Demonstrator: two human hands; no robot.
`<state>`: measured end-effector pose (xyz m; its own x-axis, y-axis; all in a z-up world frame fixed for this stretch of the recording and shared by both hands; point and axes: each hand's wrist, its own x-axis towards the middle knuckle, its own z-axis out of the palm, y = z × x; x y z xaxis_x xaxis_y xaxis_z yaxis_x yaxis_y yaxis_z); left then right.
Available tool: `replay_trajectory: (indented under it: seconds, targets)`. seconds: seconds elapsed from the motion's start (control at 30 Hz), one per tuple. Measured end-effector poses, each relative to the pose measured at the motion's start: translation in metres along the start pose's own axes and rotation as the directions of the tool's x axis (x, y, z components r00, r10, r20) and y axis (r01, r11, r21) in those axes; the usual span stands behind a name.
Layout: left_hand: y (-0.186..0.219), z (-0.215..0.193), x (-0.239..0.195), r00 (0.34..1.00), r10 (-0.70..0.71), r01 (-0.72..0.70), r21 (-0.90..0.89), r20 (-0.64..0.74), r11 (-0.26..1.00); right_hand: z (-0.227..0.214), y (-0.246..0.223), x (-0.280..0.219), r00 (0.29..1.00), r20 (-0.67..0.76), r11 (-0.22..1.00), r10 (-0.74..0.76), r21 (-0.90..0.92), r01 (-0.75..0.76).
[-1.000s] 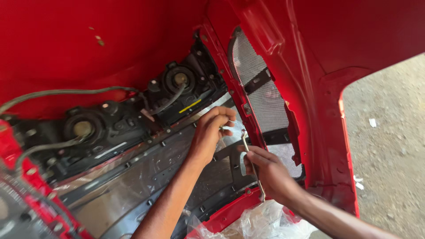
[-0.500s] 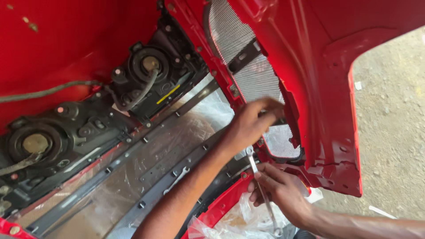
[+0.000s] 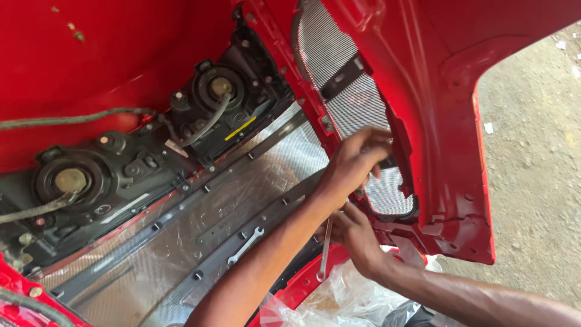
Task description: The person uses wrenches and a screwdriver to tighten bolts and secure components inside a red machinery housing, receiving tools from a nearby person and handling various small fasteners.
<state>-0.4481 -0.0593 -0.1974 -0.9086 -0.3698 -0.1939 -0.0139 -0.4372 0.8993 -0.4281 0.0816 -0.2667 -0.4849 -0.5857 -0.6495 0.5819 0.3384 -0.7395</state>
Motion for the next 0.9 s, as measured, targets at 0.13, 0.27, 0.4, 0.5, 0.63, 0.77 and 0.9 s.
replay_trajectory:
  seconds: [0.13, 0.27, 0.4, 0.5, 0.63, 0.77, 0.9]
  targets:
    - [0.015, -0.007, 0.020, 0.969, 0.190, -0.229, -0.282, -0.160, 0.932, 0.009, -0.011, 0.009, 0.992, -0.001, 0.989, -0.124, 0.079, 0.124]
    - [0.027, -0.018, 0.040, 0.937, 0.299, -0.344, -0.333, -0.179, 0.878, 0.020, -0.024, 0.013, 0.982, -0.032, 0.973, -0.185, 0.132, 0.188]
    - [0.026, -0.027, 0.043, 0.918, 0.340, -0.393, -0.344, -0.204, 0.853, 0.028, -0.033, 0.013, 0.976, -0.044, 0.963, -0.214, 0.159, 0.218]
    - [0.030, -0.028, 0.041, 0.914, 0.331, -0.391, -0.289, -0.235, 0.874, 0.027, -0.030, 0.012, 0.968, -0.072, 0.948, -0.240, 0.196, 0.250]
    - [0.038, -0.027, 0.030, 0.897, 0.377, -0.426, -0.225, -0.230, 0.876, 0.025, -0.018, 0.012, 0.962, -0.125, 0.933, -0.244, 0.241, 0.268]
    - [0.037, -0.023, 0.037, 0.870, 0.450, -0.482, -0.159, -0.199, 0.862, 0.023, -0.007, 0.006, 0.945, -0.199, 0.896, -0.258, 0.316, 0.311]
    - [0.020, -0.037, 0.035, 0.889, 0.447, -0.454, -0.063, -0.101, 0.889, 0.018, 0.001, -0.010, 0.912, -0.315, 0.883, -0.262, 0.303, 0.358]
